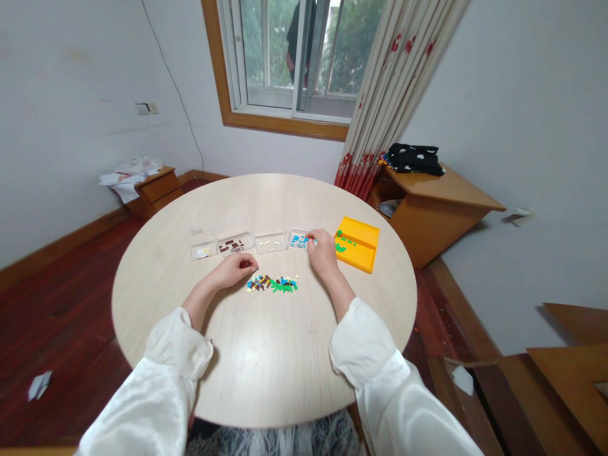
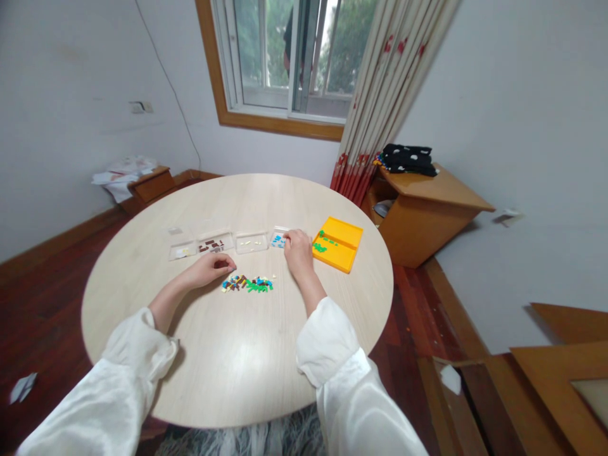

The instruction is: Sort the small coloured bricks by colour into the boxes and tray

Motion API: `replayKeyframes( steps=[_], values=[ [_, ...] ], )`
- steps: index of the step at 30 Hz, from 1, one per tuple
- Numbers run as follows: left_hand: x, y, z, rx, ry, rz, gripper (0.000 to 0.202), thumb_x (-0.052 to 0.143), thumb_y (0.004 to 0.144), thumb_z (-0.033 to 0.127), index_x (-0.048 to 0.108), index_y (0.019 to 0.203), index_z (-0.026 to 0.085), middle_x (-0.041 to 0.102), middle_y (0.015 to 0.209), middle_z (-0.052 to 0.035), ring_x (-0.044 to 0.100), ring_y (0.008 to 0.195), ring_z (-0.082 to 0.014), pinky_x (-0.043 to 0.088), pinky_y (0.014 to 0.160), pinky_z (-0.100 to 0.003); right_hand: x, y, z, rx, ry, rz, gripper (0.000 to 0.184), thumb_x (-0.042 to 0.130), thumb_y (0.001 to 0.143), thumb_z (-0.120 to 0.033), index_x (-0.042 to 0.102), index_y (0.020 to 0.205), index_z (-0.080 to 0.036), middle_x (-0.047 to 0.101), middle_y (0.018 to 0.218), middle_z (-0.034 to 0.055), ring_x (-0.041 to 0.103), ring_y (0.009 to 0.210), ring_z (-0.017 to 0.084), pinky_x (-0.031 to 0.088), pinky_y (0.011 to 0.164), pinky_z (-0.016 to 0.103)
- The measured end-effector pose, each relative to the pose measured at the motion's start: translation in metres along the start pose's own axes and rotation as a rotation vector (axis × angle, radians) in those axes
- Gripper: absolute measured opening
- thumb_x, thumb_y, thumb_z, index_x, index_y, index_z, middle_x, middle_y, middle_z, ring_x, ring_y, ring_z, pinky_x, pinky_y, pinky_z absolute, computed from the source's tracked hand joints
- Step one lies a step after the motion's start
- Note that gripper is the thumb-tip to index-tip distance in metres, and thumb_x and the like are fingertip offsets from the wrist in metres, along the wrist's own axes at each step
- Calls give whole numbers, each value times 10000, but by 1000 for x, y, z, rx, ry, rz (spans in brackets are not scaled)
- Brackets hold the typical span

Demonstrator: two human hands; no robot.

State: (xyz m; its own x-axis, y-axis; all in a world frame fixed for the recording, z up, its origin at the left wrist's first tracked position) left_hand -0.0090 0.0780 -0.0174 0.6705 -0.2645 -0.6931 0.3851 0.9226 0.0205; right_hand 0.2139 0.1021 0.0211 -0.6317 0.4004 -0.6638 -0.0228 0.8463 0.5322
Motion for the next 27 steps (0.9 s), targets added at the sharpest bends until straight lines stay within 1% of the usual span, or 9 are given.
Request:
replayKeyframes(
  steps=[2,6,8,13,17,19,23,27],
  values=[
    [0,0,-1,2,8,9,185,515,692,249,649,735,129,655,716,-55,543,662,-148,423,645,-269,-1,0,8,55,-101,-11,265,405,789,-85,652,866,-140,648,907,105,542,899,220,348,838,350],
    [-2,0,0,-1,1,22,169,526,678,241,651,726,136,659,712,-46,547,666,-149,423,647,-269,5,-2,18,134,-218,-110,304,392,793,-77,674,891,-133,654,948,128,539,918,232,309,849,377],
    [-2,0,0,-5,-5,19,170,525,679,242,649,727,136,657,708,-44,544,661,-146,421,642,-265,8,-3,20,140,-244,-133,310,395,792,-77,684,889,-133,658,947,134,538,919,236,305,849,385],
    [-2,1,1,-3,8,36,173,524,689,256,641,718,133,642,691,-41,524,633,-139,408,625,-262,9,-2,19,108,-253,-116,305,415,784,-68,703,841,-153,673,885,134,544,896,242,307,836,390],
    [-3,2,0,10,9,71,171,518,701,267,628,712,136,612,657,-27,495,610,-131,391,605,-257,10,-3,21,153,-257,-149,329,395,799,-61,703,883,-142,666,925,148,544,926,252,297,847,399],
    [-4,2,0,13,-11,99,164,513,706,266,617,713,138,601,647,-21,490,607,-129,388,601,-254,8,-2,19,158,-259,-139,337,387,801,-65,701,901,-137,666,935,149,541,928,248,292,852,399],
    [-8,3,0,10,-82,174,140,523,697,260,598,714,142,595,655,-21,497,618,-129,390,603,-255,1,-2,9,124,-243,-93,335,388,799,-78,696,916,-136,677,926,135,536,915,237,292,846,392],
    [-8,3,-2,-19,-232,222,171,567,683,306,582,732,143,594,672,-26,510,606,-124,398,593,-260,2,-4,-12,51,-127,-99,324,394,794,-55,680,922,-140,676,967,117,532,958,234,290,860,385]
  ],
)
Point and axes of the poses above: each hand's wrist, its own y-axis towards the middle knuckle, its own x-axis out of the palm, z = x × y, the point moved 7 cm from there along y, towards the middle knuckle
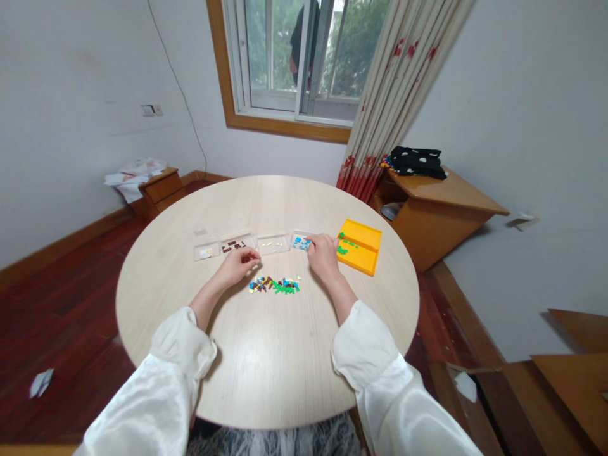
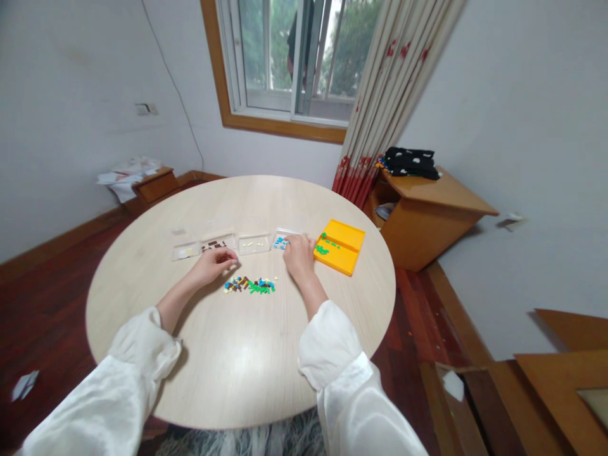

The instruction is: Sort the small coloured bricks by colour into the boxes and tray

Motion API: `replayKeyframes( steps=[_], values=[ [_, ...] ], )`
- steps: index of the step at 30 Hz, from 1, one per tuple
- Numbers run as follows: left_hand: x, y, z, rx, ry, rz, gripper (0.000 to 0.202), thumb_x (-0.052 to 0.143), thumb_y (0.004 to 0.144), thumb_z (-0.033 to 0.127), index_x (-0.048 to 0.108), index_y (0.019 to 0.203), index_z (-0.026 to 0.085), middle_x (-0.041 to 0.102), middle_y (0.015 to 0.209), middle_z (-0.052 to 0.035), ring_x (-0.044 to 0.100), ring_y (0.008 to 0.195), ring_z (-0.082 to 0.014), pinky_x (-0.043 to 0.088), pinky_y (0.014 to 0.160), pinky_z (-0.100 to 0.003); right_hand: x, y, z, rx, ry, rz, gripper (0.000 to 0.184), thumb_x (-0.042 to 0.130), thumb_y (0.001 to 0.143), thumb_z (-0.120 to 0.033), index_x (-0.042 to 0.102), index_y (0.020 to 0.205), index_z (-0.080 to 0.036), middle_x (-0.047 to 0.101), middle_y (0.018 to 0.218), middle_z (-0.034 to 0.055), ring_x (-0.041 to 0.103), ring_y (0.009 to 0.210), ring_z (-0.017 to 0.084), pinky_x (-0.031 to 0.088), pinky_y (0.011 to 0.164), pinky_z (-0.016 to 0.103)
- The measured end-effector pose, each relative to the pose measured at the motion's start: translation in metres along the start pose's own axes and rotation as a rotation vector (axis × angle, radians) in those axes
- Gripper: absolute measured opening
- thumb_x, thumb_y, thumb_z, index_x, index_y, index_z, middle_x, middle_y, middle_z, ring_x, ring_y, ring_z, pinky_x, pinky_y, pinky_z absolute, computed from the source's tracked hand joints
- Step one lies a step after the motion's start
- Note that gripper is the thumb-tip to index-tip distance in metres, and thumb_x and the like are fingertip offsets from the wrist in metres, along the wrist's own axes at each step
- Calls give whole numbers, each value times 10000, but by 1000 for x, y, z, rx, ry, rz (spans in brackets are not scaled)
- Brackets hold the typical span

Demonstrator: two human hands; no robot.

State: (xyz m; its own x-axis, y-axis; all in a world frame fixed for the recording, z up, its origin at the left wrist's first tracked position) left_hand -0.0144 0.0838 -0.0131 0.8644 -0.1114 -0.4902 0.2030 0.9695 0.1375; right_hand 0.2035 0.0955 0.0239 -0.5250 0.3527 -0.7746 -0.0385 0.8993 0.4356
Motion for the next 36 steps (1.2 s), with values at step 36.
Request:
replayKeyframes(
  steps=[36],
  values=[
    [8,-2,9,-28,-349,-40,277,736,569,340,573,667,137,609,616,-5,563,570,-119,417,565,-242,33,-34,-74,-425,323,-185,59,576,753,-130,619,740,-168,641,766,29,552,766,146,394,755,276]
  ],
)
Point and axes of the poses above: each hand's wrist, its own y-axis towards the middle knuckle, its own x-axis out of the palm, z = x × y, the point moved 7 cm from there along y, towards the middle knuckle
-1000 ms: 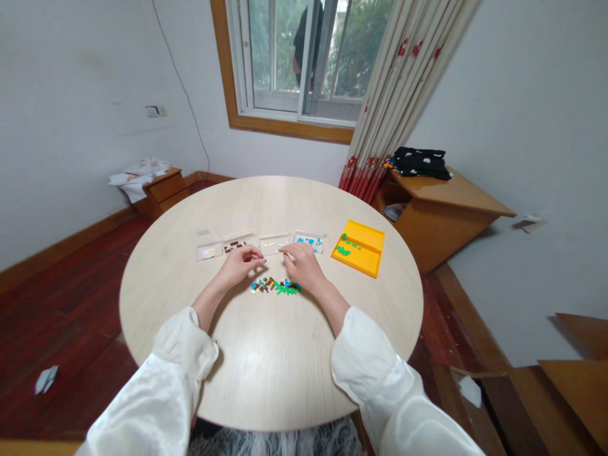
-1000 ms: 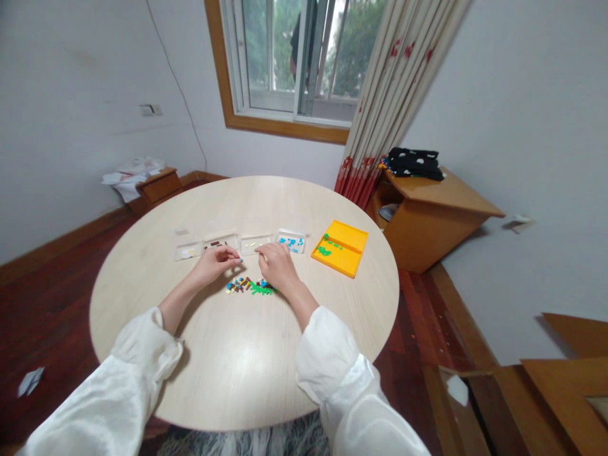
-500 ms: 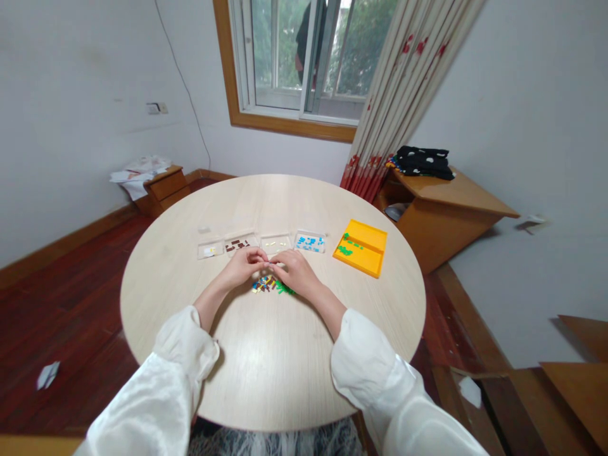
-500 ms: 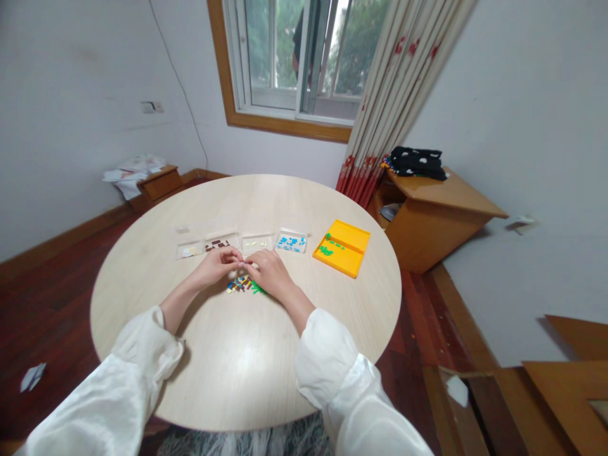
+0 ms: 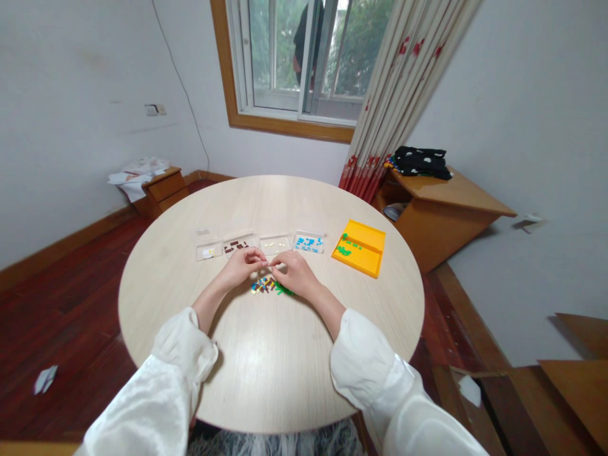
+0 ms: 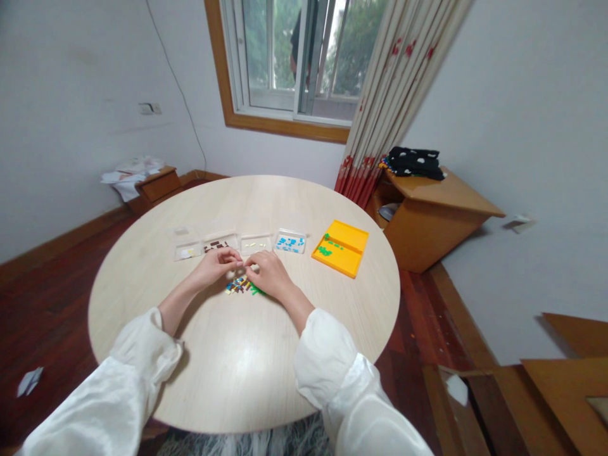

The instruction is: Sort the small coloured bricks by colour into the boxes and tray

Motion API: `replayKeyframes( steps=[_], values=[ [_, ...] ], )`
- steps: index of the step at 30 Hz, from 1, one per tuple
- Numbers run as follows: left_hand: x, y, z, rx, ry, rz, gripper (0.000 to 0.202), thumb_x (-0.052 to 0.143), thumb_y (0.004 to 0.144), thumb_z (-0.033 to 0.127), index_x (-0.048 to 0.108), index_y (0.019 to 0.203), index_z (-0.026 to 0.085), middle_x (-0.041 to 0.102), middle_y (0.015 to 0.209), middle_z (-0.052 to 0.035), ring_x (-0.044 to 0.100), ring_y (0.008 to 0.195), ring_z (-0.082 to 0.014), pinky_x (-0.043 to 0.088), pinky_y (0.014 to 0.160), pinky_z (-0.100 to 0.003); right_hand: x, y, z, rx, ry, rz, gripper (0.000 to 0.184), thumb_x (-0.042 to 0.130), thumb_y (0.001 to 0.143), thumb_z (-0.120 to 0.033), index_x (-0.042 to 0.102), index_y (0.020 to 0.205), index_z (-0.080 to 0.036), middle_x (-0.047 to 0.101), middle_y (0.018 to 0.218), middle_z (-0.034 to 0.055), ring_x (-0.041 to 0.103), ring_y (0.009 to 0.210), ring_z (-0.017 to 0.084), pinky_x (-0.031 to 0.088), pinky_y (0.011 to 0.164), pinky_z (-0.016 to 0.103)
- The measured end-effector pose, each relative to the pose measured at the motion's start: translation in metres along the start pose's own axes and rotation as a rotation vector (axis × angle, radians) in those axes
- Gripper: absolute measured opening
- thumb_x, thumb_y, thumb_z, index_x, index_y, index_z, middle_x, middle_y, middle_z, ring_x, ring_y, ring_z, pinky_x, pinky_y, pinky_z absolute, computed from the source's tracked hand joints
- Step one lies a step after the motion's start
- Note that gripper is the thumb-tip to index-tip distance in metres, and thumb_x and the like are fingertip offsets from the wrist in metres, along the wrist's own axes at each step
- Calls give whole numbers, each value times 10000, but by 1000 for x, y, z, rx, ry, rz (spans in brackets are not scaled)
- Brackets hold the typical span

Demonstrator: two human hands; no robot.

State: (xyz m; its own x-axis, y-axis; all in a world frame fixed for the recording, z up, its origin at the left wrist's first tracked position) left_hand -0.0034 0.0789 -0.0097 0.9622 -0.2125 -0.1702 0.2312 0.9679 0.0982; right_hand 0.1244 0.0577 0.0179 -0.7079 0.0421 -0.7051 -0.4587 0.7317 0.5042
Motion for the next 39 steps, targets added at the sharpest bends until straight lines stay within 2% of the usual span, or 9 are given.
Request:
replayKeyframes(
  steps=[5,10,14,16,19,22,29,39],
  values=[
    [-2,1,1,0,-1,37,272,744,553,332,581,658,141,618,631,-12,574,582,-126,425,588,-258,-3,1,7,44,51,6,99,531,731,-100,602,726,-168,620,714,10,547,689,127,408,696,245],
    [-5,0,-1,-2,11,62,265,736,578,341,582,672,147,635,653,-27,604,627,-151,437,613,-279,-20,3,23,21,23,151,172,471,742,-82,615,770,-171,634,768,36,566,763,149,427,753,267],
    [-5,-1,-2,-8,6,58,269,733,582,342,580,680,144,649,677,-44,630,684,-176,450,652,-297,-48,-2,56,182,-98,315,194,449,762,-112,634,786,-164,653,818,68,575,816,185,419,782,307],
    [-5,-1,-1,-8,11,57,269,729,585,342,579,681,141,651,677,-48,633,686,-178,451,651,-298,-60,-7,72,296,-178,352,216,438,772,-125,648,814,-155,659,848,89,574,826,202,403,793,329],
    [-6,-2,0,-4,22,54,270,731,584,342,577,676,139,653,675,-50,631,666,-173,451,634,-292,-66,-13,88,430,-286,323,254,419,791,-137,665,853,-139,663,894,115,567,851,221,363,822,356],
    [-7,-2,0,0,25,61,267,732,589,342,580,673,140,656,680,-52,633,667,-169,454,627,-285,-63,-15,95,506,-366,264,279,415,795,-132,678,888,-134,663,945,125,555,884,229,317,847,373],
    [-8,-2,-1,-1,7,71,270,741,577,337,580,667,140,649,666,-44,642,683,-175,463,640,-284,-55,-15,95,506,-423,195,316,408,800,-103,689,936,-150,664,982,132,513,946,240,259,872,400],
    [-7,-1,-1,3,33,66,246,729,589,322,585,671,139,636,660,-37,628,663,-163,451,626,-278,-53,-15,94,569,-446,98,322,405,804,-81,699,916,-147,656,996,171,491,1017,308,266,852,450]
  ],
)
Point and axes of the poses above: each hand's wrist, its own y-axis towards the middle knuckle, its own x-axis out of the palm, z = x × y, the point moved 7 cm from there along y, towards the middle knuckle
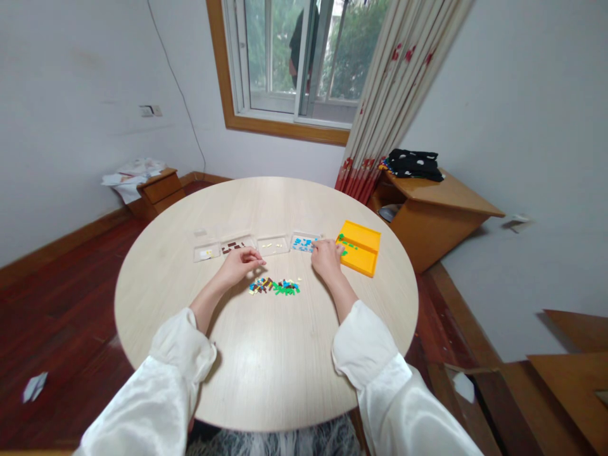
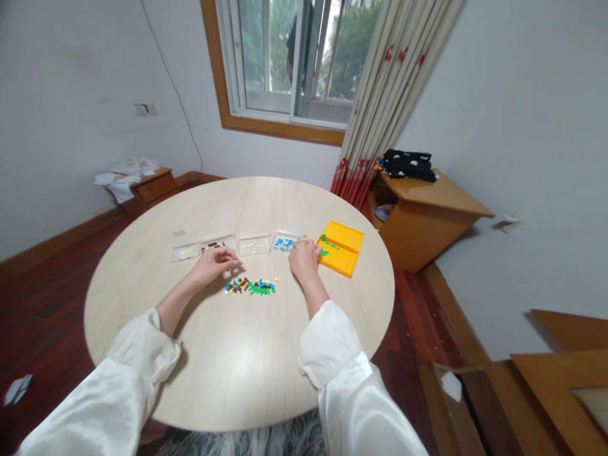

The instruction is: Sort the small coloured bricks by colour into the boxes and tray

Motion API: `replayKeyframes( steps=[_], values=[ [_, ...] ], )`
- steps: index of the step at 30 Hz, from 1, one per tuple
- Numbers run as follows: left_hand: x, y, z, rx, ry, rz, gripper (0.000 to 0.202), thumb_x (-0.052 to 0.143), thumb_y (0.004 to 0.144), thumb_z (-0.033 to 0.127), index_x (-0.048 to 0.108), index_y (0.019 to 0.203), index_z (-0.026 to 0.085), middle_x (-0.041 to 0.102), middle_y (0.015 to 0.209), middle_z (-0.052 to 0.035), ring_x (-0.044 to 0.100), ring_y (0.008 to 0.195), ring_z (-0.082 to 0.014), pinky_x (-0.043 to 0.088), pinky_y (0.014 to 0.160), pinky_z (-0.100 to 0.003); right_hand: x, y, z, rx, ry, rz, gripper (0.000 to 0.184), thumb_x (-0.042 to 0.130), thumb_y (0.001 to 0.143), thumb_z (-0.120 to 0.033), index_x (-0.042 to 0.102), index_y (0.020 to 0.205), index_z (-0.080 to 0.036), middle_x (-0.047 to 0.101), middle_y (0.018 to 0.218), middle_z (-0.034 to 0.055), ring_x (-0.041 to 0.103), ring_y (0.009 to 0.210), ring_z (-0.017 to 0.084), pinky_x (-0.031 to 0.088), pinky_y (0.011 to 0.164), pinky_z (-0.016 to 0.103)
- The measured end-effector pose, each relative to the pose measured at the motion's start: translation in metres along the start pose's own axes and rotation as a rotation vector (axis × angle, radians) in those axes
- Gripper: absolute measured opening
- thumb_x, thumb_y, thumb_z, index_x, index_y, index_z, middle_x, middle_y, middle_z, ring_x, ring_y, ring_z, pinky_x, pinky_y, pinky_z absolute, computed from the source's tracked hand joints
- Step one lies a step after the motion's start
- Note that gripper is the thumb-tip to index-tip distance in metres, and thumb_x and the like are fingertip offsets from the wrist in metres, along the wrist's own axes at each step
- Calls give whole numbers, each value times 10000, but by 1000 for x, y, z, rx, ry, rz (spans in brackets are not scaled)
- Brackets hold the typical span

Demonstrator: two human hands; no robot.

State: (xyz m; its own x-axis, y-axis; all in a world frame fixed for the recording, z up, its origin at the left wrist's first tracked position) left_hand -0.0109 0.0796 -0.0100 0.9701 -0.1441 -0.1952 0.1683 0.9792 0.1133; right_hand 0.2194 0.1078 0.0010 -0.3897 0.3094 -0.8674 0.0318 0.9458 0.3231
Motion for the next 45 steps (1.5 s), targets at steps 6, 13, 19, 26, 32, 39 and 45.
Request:
replayKeyframes(
  steps=[6,13,19,26,32,39,45],
  values=[
    [0,0,1,-7,2,-1,233,722,584,317,582,655,144,635,655,-39,618,648,-158,442,615,-276,-4,0,1,-5,17,64,330,405,809,-89,697,945,-159,667,973,154,502,989,287,270,868,452],
    [-6,2,-2,-1,29,57,215,695,570,330,582,645,163,630,614,-32,587,595,-151,414,570,-265,-8,-2,-17,-140,212,82,327,408,785,-66,688,922,-163,679,986,102,539,973,218,316,909,405],
    [-7,3,-6,-39,64,67,190,634,586,334,580,643,161,604,538,-18,534,508,-130,386,533,-256,12,-24,-66,-451,414,-217,267,464,732,-44,685,832,-157,688,842,52,591,825,153,428,802,290],
    [-6,3,0,-14,144,28,164,614,593,323,583,613,162,549,501,15,477,483,-111,353,503,-240,20,-50,-101,-688,411,-391,274,499,704,-5,696,793,-172,668,795,28,569,807,134,417,791,263],
    [-6,2,5,39,200,12,111,608,618,265,620,614,155,580,554,-3,477,521,-115,370,536,-246,18,-47,-97,-668,327,-381,278,495,723,-9,708,755,-186,660,763,25,559,792,139,408,788,273],
    [-7,3,3,100,267,3,146,624,635,292,651,646,148,625,618,-29,514,583,-139,380,587,-264,12,-49,-100,-709,342,-368,274,510,722,-22,713,813,-181,666,797,25,553,803,142,406,799,275],
    [-5,3,3,104,274,1,153,596,656,293,643,658,148,627,630,-33,519,591,-142,383,587,-263,16,-47,-95,-673,313,-377,208,541,741,-68,709,789,-180,665,786,29,553,794,141,399,783,268]
  ],
)
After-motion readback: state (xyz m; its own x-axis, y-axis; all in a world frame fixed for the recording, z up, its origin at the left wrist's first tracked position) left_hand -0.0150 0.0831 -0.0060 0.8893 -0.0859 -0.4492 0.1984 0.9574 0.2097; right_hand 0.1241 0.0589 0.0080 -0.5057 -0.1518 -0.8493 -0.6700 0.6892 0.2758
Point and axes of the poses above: each hand's wrist, its own y-axis towards the middle knuckle, its own x-axis out of the palm, z = x × y, the point moved 7 cm from there along y, towards the middle knuckle
